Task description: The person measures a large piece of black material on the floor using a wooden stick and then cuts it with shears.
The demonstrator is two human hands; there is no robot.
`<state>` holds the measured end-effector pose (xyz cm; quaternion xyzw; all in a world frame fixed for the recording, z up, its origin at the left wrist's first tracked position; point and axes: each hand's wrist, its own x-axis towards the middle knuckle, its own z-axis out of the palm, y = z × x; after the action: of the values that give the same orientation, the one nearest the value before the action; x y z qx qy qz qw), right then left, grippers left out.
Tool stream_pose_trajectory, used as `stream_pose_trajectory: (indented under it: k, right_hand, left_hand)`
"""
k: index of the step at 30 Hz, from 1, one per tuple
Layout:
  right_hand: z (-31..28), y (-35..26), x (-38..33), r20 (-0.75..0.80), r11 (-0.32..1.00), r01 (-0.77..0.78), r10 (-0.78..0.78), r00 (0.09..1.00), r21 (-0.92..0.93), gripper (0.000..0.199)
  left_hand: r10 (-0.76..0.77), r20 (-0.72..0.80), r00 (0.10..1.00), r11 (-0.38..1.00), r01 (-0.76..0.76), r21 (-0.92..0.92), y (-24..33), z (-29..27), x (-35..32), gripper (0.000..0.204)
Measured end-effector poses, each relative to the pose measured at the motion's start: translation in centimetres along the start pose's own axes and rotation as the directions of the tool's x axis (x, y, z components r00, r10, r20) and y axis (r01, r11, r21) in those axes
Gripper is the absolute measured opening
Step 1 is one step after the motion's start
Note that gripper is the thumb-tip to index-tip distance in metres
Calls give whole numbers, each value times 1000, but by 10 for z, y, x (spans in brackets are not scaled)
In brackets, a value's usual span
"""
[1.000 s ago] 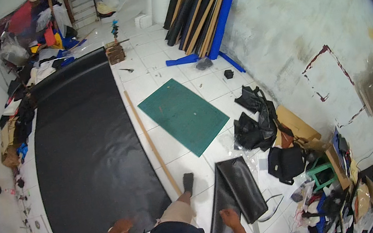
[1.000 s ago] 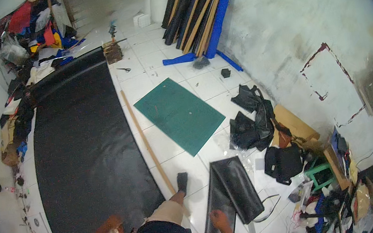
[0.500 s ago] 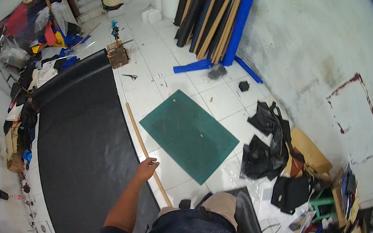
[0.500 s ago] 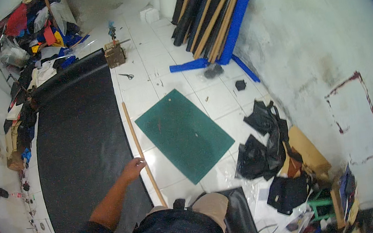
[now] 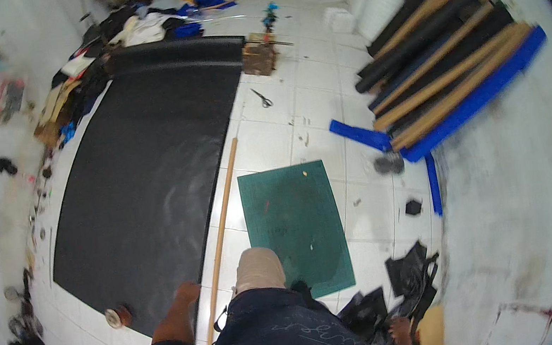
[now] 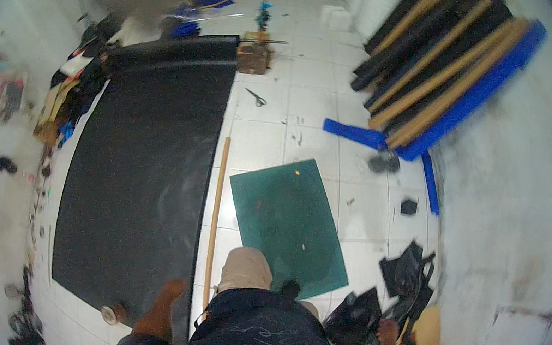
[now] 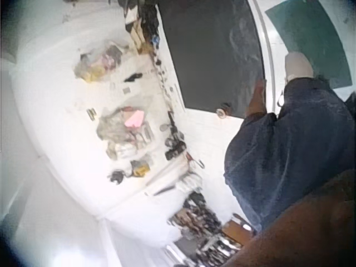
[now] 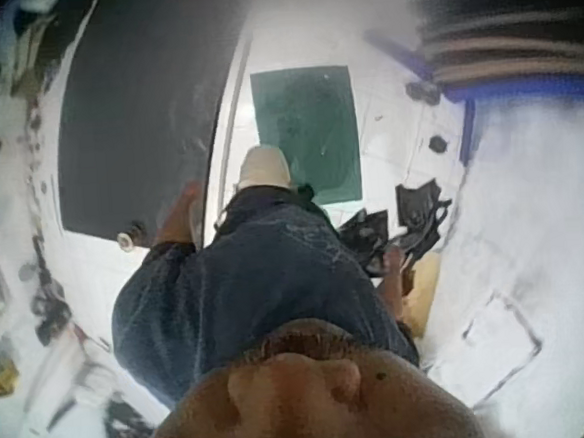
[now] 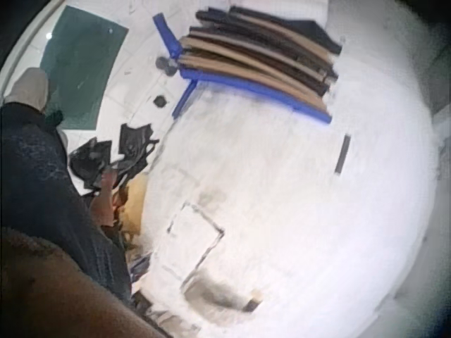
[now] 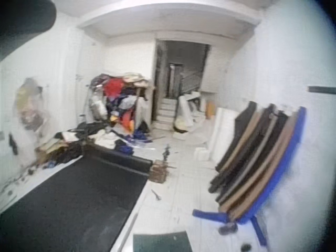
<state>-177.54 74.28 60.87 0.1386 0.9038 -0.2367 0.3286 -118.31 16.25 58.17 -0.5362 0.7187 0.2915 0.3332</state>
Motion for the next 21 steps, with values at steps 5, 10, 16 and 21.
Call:
stream_pose_trajectory:
  k: [5, 10, 16, 21]
  right_hand:
    - [-111, -242, 166, -202, 728, 454, -617, 761, -514, 27]
    - [21, -505, 224, 33, 570, 765, -796, 605, -300, 26]
    - [237, -691, 65, 770, 368, 905, -508, 386, -211, 41]
    - [307, -837, -15, 877, 127, 992, -474, 80, -22, 43]
  left_hand:
    - [15, 183, 983, 979, 22, -202, 116, -1, -12, 39]
    - [277, -120, 953, 960, -279, 7, 152, -61, 74, 36]
    - [-252, -243, 937, 683, -6, -730, 213, -260, 141, 46]
    - [-439, -361, 823, 290, -251, -924, 237, -451, 157, 43]
